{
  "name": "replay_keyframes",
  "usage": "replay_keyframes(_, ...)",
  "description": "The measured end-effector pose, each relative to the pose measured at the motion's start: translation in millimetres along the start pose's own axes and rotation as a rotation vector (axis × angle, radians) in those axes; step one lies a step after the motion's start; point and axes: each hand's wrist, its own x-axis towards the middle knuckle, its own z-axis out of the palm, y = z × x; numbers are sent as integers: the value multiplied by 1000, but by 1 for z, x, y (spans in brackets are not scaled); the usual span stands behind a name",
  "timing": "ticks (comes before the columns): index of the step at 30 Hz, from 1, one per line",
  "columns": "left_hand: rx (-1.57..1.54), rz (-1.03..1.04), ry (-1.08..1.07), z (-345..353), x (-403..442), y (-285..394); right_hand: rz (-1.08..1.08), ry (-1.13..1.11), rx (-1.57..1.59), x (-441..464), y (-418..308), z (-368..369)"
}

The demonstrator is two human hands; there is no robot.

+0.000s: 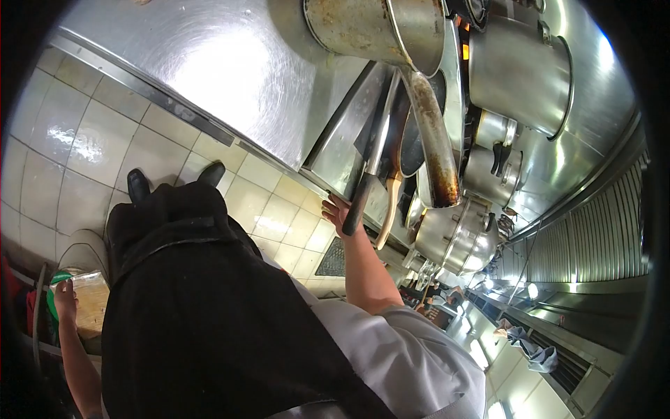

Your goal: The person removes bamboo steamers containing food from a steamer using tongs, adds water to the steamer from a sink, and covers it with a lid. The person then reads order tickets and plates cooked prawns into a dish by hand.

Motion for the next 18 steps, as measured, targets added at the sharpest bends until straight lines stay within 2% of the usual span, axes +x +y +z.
replay_keyframes(6, 42, 8, 32, 0, 4, -3, 11, 100, -73, -3, -5, 9)
replay_keyframes(18, 48, 16, 30, 5, 3, -3, -32, 93, -102, -13, -11, 19)
